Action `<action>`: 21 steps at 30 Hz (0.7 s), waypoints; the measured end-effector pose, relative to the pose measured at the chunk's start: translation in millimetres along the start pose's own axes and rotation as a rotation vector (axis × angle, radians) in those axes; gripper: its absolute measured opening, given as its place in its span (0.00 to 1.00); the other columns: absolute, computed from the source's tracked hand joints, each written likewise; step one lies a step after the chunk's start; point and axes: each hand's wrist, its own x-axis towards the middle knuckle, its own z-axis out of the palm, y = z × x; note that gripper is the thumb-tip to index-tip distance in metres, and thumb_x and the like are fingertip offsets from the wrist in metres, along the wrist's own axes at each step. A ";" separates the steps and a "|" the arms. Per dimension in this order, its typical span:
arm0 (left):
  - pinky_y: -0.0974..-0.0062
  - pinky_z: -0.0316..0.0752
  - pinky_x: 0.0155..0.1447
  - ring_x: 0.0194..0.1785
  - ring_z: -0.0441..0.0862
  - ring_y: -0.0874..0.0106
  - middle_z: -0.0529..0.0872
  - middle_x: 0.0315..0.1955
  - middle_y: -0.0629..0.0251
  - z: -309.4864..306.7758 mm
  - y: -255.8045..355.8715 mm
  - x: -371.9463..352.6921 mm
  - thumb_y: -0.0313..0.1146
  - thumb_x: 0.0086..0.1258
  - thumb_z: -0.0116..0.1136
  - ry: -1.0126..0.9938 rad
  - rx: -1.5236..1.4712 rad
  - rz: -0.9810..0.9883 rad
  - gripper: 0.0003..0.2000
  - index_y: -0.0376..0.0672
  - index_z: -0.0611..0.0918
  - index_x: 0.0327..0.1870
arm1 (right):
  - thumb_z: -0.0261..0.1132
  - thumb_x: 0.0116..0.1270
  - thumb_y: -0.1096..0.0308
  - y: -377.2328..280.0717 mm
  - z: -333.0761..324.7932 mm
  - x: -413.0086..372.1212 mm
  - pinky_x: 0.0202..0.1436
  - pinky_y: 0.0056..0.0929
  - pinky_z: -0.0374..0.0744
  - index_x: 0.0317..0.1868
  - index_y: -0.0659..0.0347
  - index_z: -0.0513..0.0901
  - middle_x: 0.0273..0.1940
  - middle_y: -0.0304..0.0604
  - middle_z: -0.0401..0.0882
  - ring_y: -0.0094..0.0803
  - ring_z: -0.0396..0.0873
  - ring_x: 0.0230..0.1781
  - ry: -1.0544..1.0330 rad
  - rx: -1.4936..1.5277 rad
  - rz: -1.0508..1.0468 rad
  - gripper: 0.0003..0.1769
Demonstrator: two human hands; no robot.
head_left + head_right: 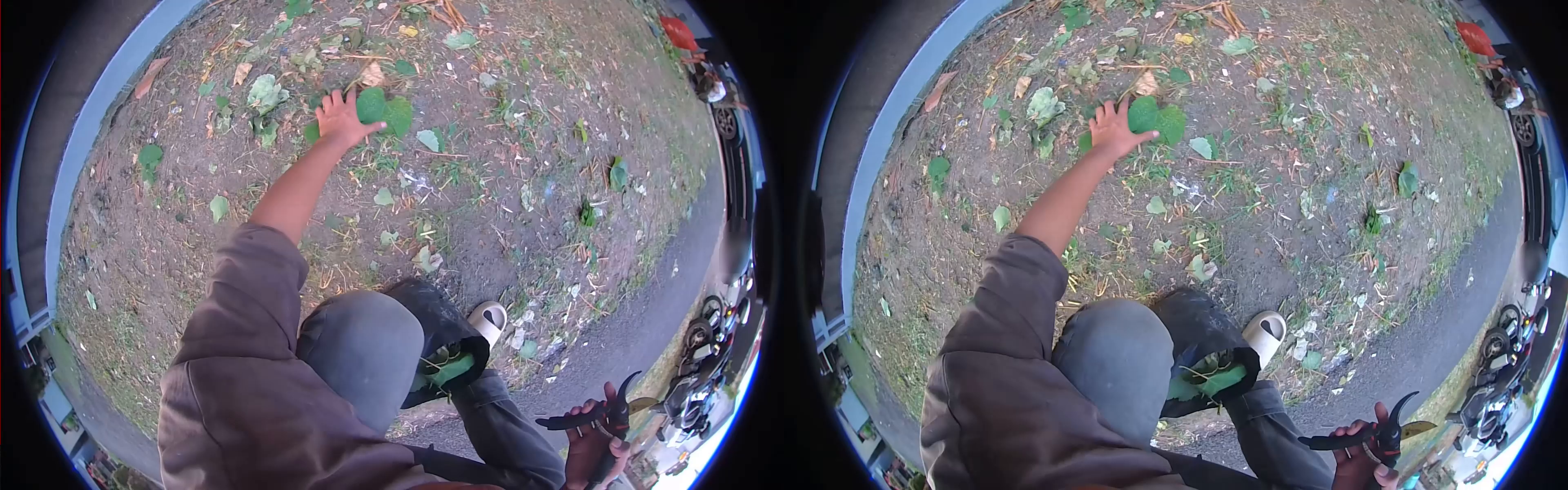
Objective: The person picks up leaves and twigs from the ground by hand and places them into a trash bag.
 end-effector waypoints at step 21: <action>0.51 0.72 0.79 0.72 0.78 0.52 0.78 0.71 0.48 28.1 37.3 -112.0 0.32 0.81 0.52 -0.177 -0.146 0.755 0.21 0.42 0.75 0.73 | 0.78 0.48 0.66 -11.4 6.2 -30.5 0.75 0.58 0.81 0.85 0.62 0.60 0.53 0.60 0.82 0.57 0.85 0.59 -0.155 0.136 -0.074 0.62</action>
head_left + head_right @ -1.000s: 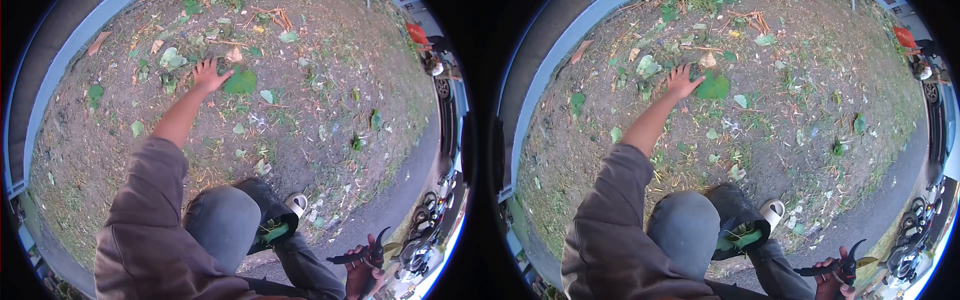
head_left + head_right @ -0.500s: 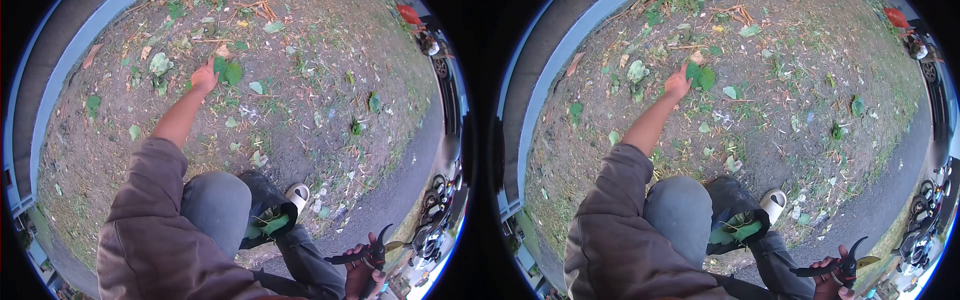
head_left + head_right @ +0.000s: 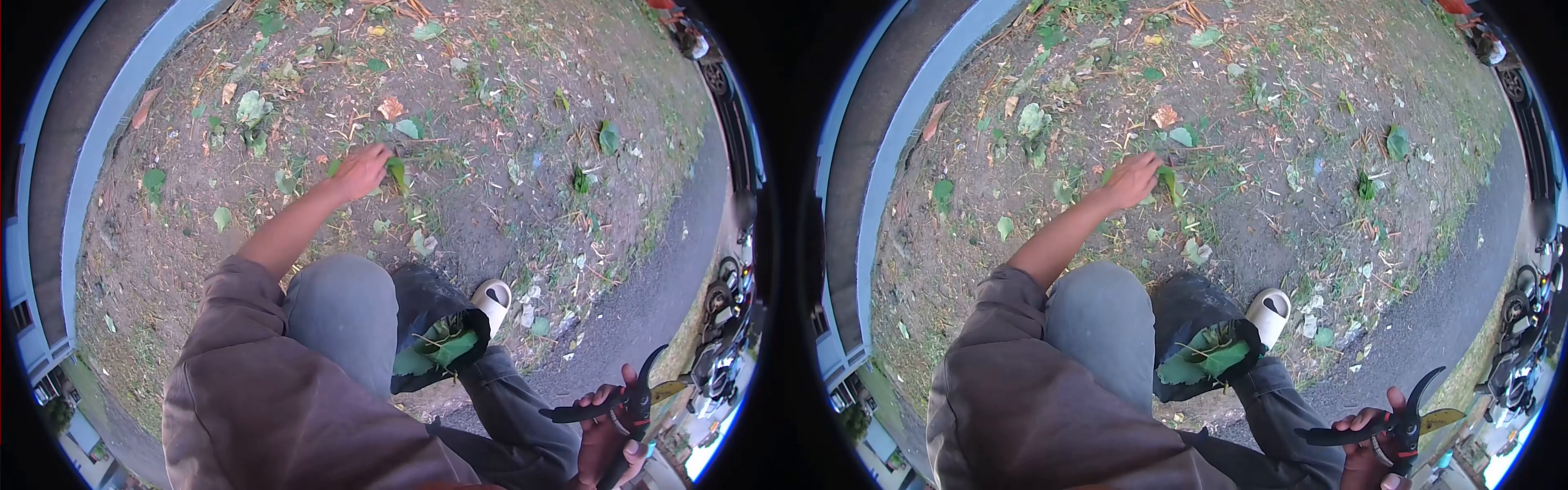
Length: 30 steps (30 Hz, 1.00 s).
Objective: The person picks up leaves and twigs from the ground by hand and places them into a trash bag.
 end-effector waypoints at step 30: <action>0.52 0.85 0.63 0.60 0.85 0.44 0.80 0.65 0.44 -156.1 205.3 -3.5 0.21 0.69 0.62 -0.130 0.217 0.411 0.32 0.43 0.74 0.77 | 0.66 0.74 0.53 117.3 -23.0 129.5 0.61 0.29 0.78 0.74 0.72 0.71 0.55 0.44 0.84 0.29 0.82 0.54 -0.702 -0.586 0.592 0.38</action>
